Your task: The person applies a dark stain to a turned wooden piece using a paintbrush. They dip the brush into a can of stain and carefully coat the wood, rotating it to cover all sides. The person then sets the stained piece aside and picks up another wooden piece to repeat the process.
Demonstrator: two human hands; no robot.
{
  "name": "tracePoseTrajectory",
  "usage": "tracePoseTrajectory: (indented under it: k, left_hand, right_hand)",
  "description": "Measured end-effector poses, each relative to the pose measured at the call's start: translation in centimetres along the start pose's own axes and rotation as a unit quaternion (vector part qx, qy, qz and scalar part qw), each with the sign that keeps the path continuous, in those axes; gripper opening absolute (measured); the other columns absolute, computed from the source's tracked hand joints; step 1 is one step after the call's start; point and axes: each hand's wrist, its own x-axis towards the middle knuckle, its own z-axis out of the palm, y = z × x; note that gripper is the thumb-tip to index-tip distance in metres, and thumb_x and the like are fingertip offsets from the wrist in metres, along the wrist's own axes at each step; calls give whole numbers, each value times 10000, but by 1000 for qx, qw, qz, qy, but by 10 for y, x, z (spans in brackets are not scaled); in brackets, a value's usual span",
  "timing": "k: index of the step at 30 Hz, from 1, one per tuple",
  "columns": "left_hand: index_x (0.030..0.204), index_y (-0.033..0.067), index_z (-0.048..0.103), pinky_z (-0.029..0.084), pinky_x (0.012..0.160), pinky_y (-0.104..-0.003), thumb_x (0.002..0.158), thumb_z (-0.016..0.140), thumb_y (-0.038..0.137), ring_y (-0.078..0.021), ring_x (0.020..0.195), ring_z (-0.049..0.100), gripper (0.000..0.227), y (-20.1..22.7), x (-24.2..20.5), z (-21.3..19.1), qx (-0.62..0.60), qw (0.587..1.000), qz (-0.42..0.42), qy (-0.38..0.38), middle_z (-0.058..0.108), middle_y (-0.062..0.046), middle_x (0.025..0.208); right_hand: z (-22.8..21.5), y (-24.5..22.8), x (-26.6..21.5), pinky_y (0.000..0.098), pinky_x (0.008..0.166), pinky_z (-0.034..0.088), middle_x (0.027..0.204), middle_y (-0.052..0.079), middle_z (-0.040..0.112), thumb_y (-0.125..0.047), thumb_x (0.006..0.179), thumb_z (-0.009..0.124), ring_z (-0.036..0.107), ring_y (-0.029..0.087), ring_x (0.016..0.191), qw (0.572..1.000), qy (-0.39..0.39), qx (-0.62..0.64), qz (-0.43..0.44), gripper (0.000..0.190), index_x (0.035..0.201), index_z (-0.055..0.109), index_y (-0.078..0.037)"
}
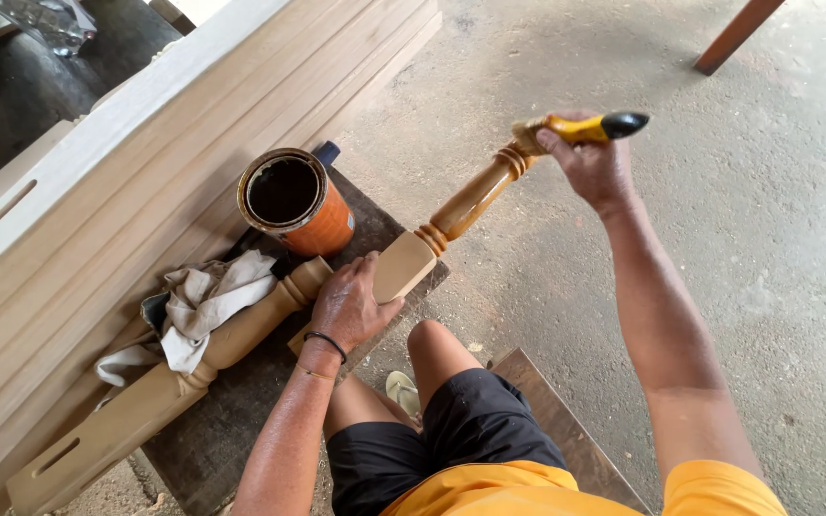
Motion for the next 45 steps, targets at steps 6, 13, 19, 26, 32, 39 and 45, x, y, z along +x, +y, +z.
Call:
tracePoseTrajectory:
  k: [6,13,19,26,32,39,45]
  left_hand:
    - [1019,-19,472,478,647,-383,553,656,388,-323,691,583,645,-3,-1,4,-5,1000,-5,-14,544,-173,767]
    - [1022,-18,473,479,655,-377,565,650,386,-320,698,585,635,-2,0,1,-1,1000,-5,-22,547,-170,772]
    - [1024,-24,483,479,643,-367,569,624,372,-309,672,583,619,-1,-1,3,8,1000,-6,-14,549,-161,763]
    - [1012,-11,484,482,620,-374,557,620,353,-312,648,583,598,0,0,1,9,1000,-5,3,541,-153,748]
    - [1001,-18,488,481,614,-386,556,615,361,-325,645,582,598,0,-1,0,-1,1000,-6,2,544,-162,743]
    - [995,-1,493,481,601,-398,539,625,358,-326,643,585,595,0,-1,-1,8,1000,-3,0,553,-156,734]
    - [991,5,487,486,599,-387,545,631,366,-315,645,591,592,0,-1,1,19,1000,0,11,554,-145,735]
  right_hand:
    - [-17,5,-50,338,606,469,733,204,560,-50,758,707,580,283,694,996,-34,-19,74,162,845,605,40]
    - [9,19,-11,324,553,471,745,164,570,-96,783,727,588,271,667,999,-7,-38,4,171,874,619,2]
    - [21,-8,8,304,658,477,771,151,561,-16,808,694,561,199,719,998,2,62,-28,126,888,601,13]
    - [-10,-32,-5,334,550,468,678,164,581,-39,795,681,578,253,606,995,-60,-78,16,97,843,634,31]
    - [17,-14,-7,343,586,464,717,196,565,-27,799,692,578,285,664,999,-30,-18,-23,135,856,600,54]
    - [9,-16,-21,355,671,430,805,172,582,-33,806,700,561,312,726,994,-9,-33,-103,130,889,610,11]
    - [50,-47,-61,322,701,422,802,120,565,-71,773,675,530,248,753,991,-51,-42,-115,140,893,620,-28]
